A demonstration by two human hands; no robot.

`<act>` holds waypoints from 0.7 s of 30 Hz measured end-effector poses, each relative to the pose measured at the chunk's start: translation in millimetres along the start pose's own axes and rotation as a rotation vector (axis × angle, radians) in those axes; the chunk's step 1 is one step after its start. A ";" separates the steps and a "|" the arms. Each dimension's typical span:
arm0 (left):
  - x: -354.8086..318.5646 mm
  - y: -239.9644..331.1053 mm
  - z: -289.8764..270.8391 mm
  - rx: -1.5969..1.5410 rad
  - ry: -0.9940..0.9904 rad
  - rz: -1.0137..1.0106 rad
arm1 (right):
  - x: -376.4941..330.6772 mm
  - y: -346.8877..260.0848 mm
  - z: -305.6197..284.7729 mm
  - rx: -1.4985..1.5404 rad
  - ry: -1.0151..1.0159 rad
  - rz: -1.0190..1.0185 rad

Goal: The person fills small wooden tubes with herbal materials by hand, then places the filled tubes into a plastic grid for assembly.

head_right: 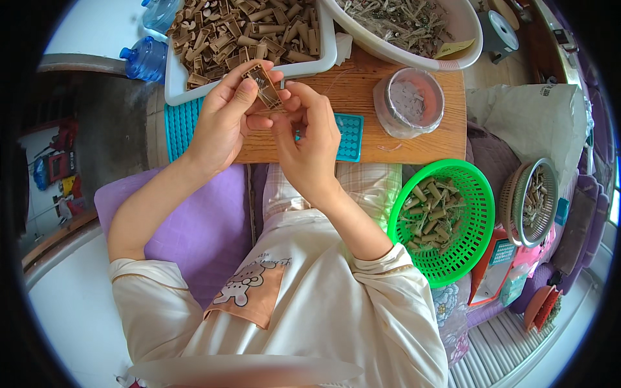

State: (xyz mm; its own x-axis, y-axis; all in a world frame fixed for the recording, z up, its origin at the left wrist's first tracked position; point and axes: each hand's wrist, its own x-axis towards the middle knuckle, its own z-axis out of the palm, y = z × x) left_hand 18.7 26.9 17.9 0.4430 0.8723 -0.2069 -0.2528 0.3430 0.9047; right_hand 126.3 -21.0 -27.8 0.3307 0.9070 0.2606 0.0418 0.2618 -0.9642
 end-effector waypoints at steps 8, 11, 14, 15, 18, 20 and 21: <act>-4.3 2.8 3.9 0.115 0.006 0.076 | 3.2 -5.4 -2.5 -0.142 0.054 -0.172; -3.6 3.9 4.9 0.096 0.026 0.081 | 6.7 -15.7 -0.8 0.060 0.035 -0.015; -3.1 2.8 3.7 0.079 0.031 0.109 | 8.6 -21.0 -1.9 0.341 -0.035 0.245; -3.0 2.9 3.5 0.035 0.028 0.093 | 9.4 -21.2 -3.4 0.371 -0.089 0.310; -1.1 2.0 1.5 -0.084 0.008 0.030 | 9.7 -16.6 -6.3 0.323 -0.193 0.355; 0.1 0.0 -1.7 -0.158 -0.010 -0.017 | 10.1 -14.4 -7.8 0.244 -0.245 0.335; 0.3 -1.7 -3.8 -0.246 -0.021 -0.073 | 10.3 -14.2 -8.5 0.229 -0.269 0.320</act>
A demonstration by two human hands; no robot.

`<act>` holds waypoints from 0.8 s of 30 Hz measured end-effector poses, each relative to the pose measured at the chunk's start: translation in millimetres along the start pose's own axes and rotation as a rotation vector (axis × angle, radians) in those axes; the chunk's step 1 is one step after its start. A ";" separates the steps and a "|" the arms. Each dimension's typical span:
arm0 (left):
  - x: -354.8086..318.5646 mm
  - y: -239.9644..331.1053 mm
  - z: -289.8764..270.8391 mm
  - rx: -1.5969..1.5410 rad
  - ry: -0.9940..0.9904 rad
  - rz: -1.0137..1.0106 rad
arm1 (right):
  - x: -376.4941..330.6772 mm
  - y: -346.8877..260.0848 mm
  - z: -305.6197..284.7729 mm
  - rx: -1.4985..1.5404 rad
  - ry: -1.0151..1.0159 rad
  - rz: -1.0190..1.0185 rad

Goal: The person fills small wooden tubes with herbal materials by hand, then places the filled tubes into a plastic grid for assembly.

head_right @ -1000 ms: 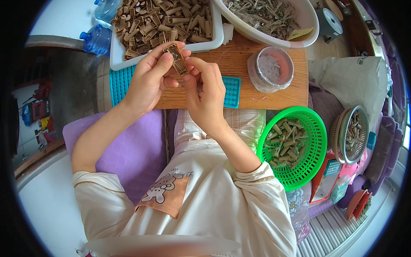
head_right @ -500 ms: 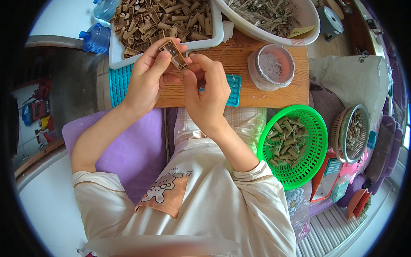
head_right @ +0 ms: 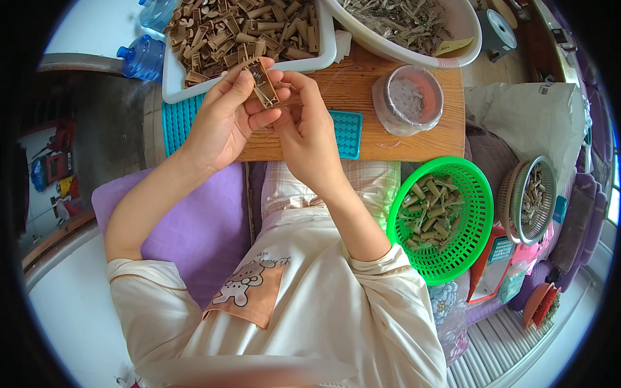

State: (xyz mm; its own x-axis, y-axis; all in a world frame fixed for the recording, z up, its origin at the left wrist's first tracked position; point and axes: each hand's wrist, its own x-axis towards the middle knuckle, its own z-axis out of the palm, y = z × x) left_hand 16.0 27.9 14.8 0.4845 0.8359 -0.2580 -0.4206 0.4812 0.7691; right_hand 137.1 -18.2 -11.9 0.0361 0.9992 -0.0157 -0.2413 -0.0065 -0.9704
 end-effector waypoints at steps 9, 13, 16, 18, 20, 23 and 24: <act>-0.9 -2.1 2.2 0.099 -0.046 -0.054 | 5.7 4.0 -13.1 0.123 -0.065 -0.030; -5.2 -2.9 7.0 0.364 0.005 0.030 | 5.2 5.5 -4.9 0.191 -0.008 0.010; -3.2 -8.6 3.8 0.516 -0.038 0.163 | 8.3 7.1 0.7 0.137 0.070 -0.009; -7.2 -11.5 4.1 0.576 -0.030 0.191 | 11.6 12.1 -0.8 0.156 0.054 0.015; -8.7 -13.7 3.1 0.634 -0.027 0.218 | 11.5 14.0 -1.4 0.172 0.041 0.039; -9.7 -13.0 3.1 0.632 -0.034 0.184 | 9.2 13.4 -3.4 0.152 0.045 0.040; -12.1 -9.8 6.7 0.471 -0.014 0.054 | 8.0 12.3 -7.6 0.203 0.009 0.073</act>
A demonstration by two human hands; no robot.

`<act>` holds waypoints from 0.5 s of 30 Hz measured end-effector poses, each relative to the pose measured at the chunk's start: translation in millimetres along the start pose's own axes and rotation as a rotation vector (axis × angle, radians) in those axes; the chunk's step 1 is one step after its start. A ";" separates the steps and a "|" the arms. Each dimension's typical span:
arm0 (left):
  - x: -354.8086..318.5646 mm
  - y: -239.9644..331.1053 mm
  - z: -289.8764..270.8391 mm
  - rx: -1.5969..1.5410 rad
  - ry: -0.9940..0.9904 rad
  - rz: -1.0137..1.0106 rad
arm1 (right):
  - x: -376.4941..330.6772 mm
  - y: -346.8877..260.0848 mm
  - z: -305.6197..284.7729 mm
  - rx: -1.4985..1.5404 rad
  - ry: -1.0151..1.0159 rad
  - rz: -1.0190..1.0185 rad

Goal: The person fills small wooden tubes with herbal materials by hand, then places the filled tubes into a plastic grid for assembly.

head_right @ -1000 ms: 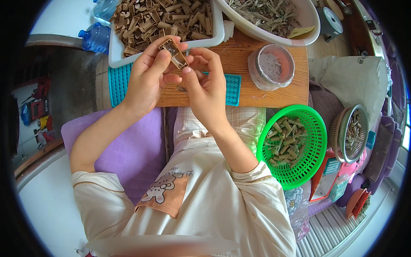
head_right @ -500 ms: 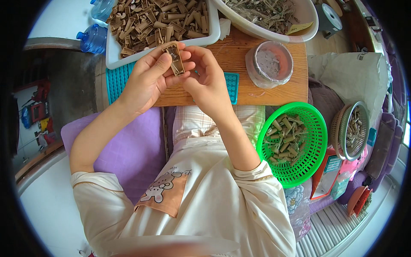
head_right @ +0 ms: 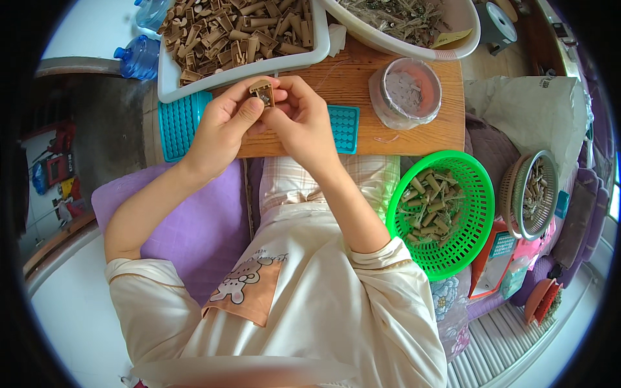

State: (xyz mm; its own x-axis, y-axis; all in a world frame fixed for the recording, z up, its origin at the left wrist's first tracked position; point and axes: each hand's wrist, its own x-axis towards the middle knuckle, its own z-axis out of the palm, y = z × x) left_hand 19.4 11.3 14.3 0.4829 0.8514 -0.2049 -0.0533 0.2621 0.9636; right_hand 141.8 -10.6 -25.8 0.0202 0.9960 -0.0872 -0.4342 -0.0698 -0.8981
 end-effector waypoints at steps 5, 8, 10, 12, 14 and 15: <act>-5.1 -11.6 -5.0 -0.215 -0.052 -0.148 | -9.6 3.3 -8.5 0.078 -0.044 0.137; -13.5 -15.7 -6.7 -0.185 -0.021 -0.286 | -18.9 13.6 -9.1 0.036 -0.047 0.233; -21.7 -21.5 -7.4 -0.206 -0.014 -0.344 | -27.0 18.1 -8.3 0.317 -0.064 0.409; -25.0 -18.4 -10.3 -0.224 -0.013 -0.410 | -28.2 24.6 -27.1 0.394 -0.112 0.508; -26.8 -12.2 -15.5 -0.212 -0.023 -0.544 | -23.7 28.0 -53.1 0.279 -0.132 0.567; -27.3 -10.1 -16.7 -0.216 -0.018 -0.544 | -19.9 34.2 -67.7 -0.020 -0.070 0.425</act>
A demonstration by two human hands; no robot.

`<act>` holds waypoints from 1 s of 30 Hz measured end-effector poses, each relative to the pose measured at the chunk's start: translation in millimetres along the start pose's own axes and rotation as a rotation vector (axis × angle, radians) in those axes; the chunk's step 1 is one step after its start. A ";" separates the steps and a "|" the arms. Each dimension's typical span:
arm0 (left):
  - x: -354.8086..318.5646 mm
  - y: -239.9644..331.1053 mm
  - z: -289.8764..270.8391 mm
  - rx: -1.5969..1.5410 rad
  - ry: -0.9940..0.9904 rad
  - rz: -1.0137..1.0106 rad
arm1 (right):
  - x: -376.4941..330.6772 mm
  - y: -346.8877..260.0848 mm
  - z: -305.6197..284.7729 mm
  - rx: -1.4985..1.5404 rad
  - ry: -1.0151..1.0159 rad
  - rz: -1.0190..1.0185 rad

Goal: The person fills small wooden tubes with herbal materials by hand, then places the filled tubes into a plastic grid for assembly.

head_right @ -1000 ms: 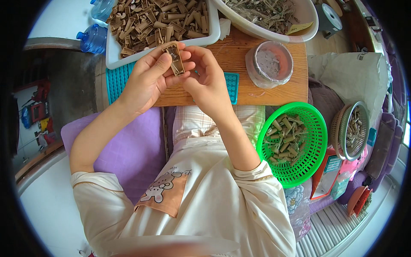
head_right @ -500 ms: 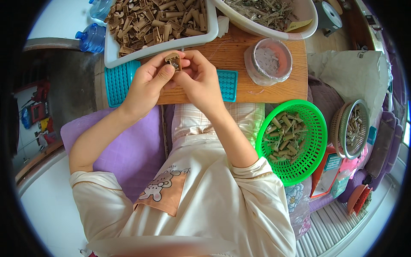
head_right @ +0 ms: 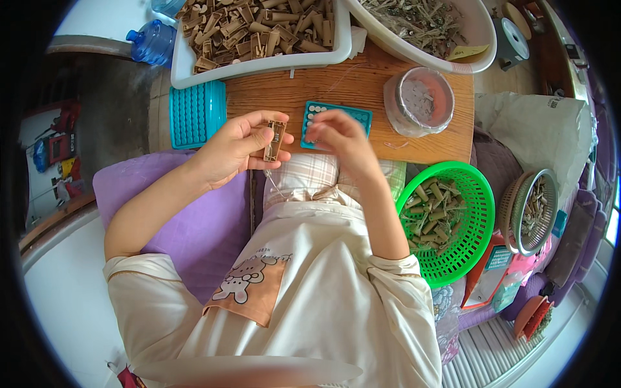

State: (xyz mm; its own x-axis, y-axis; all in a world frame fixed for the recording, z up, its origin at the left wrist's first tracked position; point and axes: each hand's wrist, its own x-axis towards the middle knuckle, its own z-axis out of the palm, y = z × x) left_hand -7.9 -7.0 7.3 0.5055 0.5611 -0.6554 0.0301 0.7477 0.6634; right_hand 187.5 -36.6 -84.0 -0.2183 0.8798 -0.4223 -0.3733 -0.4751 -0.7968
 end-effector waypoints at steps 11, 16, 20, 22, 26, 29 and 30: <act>8.1 2.2 -11.8 0.146 -0.175 -0.035 | 15.0 35.1 -18.0 -1.034 0.412 -0.501; 7.2 2.3 -8.5 0.133 -0.153 -0.064 | 30.6 41.2 -19.1 -1.356 0.372 -0.637; 6.9 3.7 -6.3 0.076 -0.108 -0.047 | 29.5 34.2 -17.3 -1.492 0.311 -0.605; 6.4 2.5 -5.6 0.080 -0.092 -0.036 | 23.7 27.2 -10.3 -1.254 0.343 -0.557; 6.7 -0.1 -5.2 0.108 -0.078 0.007 | -3.3 9.9 28.6 -0.557 0.421 -0.759; 8.6 -3.0 -3.5 0.109 -0.102 0.031 | -15.3 8.3 54.9 -0.562 0.330 -0.989; 8.9 -3.6 -4.2 0.111 -0.101 0.033 | -13.7 8.5 57.5 -0.561 0.330 -0.991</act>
State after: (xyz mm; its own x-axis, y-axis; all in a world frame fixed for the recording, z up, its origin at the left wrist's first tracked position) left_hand -7.1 -3.2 -2.4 0.5922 0.5416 -0.5966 0.1044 0.6826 0.7233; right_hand 135.5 -53.6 -60.1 0.2173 0.8609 0.4601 0.2171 0.4169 -0.8826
